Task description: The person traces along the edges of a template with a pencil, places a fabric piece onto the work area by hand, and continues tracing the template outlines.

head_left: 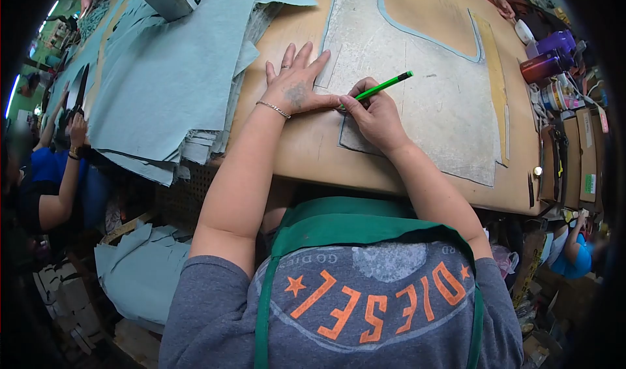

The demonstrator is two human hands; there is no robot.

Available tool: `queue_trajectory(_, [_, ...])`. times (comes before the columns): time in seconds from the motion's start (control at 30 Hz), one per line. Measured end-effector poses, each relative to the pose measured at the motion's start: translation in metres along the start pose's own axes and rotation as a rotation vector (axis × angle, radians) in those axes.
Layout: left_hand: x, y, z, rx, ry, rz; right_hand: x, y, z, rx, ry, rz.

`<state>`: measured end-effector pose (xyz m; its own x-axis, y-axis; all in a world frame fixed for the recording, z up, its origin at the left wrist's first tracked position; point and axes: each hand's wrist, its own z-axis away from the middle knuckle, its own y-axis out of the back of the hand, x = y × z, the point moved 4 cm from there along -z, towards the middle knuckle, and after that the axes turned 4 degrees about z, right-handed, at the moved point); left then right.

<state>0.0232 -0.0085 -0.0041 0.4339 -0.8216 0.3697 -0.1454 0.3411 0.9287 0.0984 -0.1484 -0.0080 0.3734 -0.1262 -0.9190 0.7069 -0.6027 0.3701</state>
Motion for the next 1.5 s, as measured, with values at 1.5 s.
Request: queue_trajectory(1.5, [0.008,0.008,0.010,0.019,0.002,0.033,0.037,0.169,0.068,0.458,-0.286,-0.667])
